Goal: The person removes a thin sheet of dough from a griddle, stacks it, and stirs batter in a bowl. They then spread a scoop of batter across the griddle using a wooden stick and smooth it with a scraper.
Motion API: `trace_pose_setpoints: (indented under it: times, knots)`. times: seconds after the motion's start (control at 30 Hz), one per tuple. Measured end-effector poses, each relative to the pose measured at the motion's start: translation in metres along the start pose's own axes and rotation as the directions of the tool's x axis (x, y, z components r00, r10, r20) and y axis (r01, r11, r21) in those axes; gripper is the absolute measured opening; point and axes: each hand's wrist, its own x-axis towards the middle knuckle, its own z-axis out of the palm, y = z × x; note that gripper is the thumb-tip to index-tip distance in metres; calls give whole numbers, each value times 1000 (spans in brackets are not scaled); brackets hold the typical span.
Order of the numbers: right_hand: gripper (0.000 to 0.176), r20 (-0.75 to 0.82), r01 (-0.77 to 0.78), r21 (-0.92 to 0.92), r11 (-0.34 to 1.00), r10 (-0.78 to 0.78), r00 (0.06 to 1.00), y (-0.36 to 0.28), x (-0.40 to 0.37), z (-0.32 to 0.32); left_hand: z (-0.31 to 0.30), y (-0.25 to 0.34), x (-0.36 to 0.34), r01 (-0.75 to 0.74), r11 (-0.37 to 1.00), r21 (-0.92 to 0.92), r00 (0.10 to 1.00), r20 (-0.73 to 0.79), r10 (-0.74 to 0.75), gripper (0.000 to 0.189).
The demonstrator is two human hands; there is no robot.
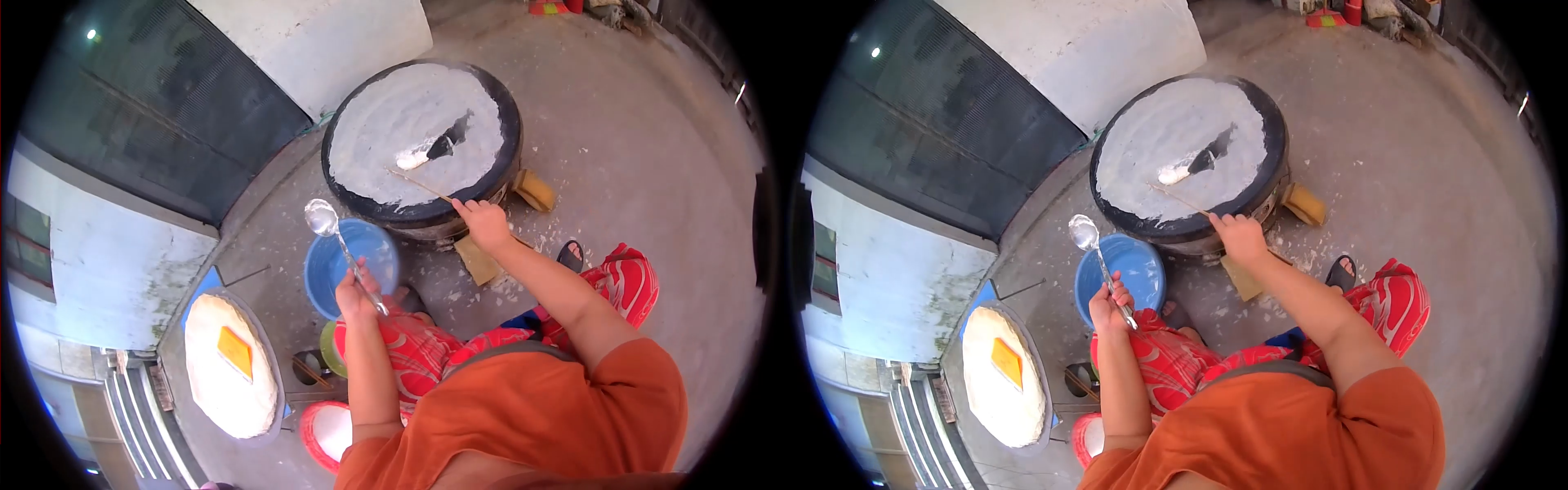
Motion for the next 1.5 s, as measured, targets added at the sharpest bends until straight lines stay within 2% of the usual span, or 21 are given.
trace_pose_setpoints:
  times: [0.07, 0.13, 0.2, 0.27, 0.3, 0.33, 0.4, 0.53, 0.63, 0.7, 0.73, 0.8, 0.97, 1.03, 1.07, 1.13, 1.27, 1.37, 1.43, 1.47, 1.5]
  knots:
    - [40, -20, -15, -16, 1000, 15, 1000, 7, -1, 1, 0, 0, -1, 3, 1000, 1, 1000, -7, -3, 29]
    - [39, -31, -131, -141, 981, 128, 991, 30, 4, -6, -5, 1, -1, 8, 1000, -5, 1000, -11, -8, 29]
    - [34, -15, -208, -128, 970, 208, 978, 42, 9, -11, -14, 3, 3, 18, 1000, -2, 999, 41, -18, 32]
    - [36, 3, -404, 187, 895, 411, 912, 34, 14, -22, -8, 2, -2, 2, 1000, -4, 1000, 8, -2, 31]
    - [38, 37, -395, 264, 880, 400, 916, 21, 10, -27, -5, 3, -2, -17, 1000, -1, 1000, -24, 17, 30]
    - [38, -66, -205, 342, 917, 242, 968, 10, 1, -27, -4, 3, -2, -15, 1000, 2, 1000, -20, 15, 30]
    - [38, 110, -82, 87, 993, 72, 991, 14, -11, -14, -5, 3, -1, -1, 999, -41, 1000, -8, 0, 30]
    - [42, -13, -259, -75, 963, 259, 966, 70, 4, -19, -4, 3, -5, 11, 1000, -5, 1000, -21, -11, 31]
    - [45, -15, -365, -64, 929, 364, 931, 69, 5, -18, -4, 3, -3, 20, 1000, -5, 1000, 0, -20, 31]
    - [46, -36, -402, 161, 901, 413, 910, 39, -8, -21, -5, 3, -2, 4, 1000, -15, 1000, -14, -5, 31]
    - [46, -37, -402, 163, 901, 413, 910, 39, -8, -23, -3, 3, -1, 3, 1000, -14, 1000, -13, -3, 31]
    - [45, -5, -178, -25, 984, 178, 984, 43, -16, -24, -3, 1, -1, 1, 1000, 4, 1000, -15, -1, 31]
    - [40, 19, -381, -164, 910, 389, 921, 94, 1, -41, -5, 1, 1, 48, 999, 10, 999, 22, -48, 33]
    - [34, 165, -583, -30, 812, 579, 798, 92, 4, -48, -7, 3, 1, 68, 998, -4, 997, 39, -68, 34]
    - [34, 162, -584, -31, 811, 581, 798, 94, 4, -48, -7, 3, 1, 60, 998, -6, 998, 29, -59, 34]
    - [31, 231, -597, 292, 747, 550, 802, 102, 2, -44, -3, 0, 2, 50, 999, -12, 999, 20, -50, 34]
    - [30, 172, -665, 322, 674, 649, 741, 168, 10, -8, -3, -3, -1, 23, 999, 26, 1000, -19, -23, 30]
    - [29, 298, -589, 327, 739, 511, 806, 184, 6, -14, -1, -1, 0, 32, 999, 35, 1000, -3, -31, 30]
    - [26, 535, -675, 433, 598, 431, 726, 193, -4, -28, -1, -2, -3, 36, 999, 32, 999, -7, -36, 30]
    - [26, 536, -672, 433, 600, 428, 728, 194, -6, -28, 0, -2, -4, 29, 998, 48, 1000, -2, -29, 30]
    - [27, 456, -698, 514, 499, 530, 715, 195, -9, -28, 1, -2, -4, 23, 998, 66, 1000, 2, -23, 30]
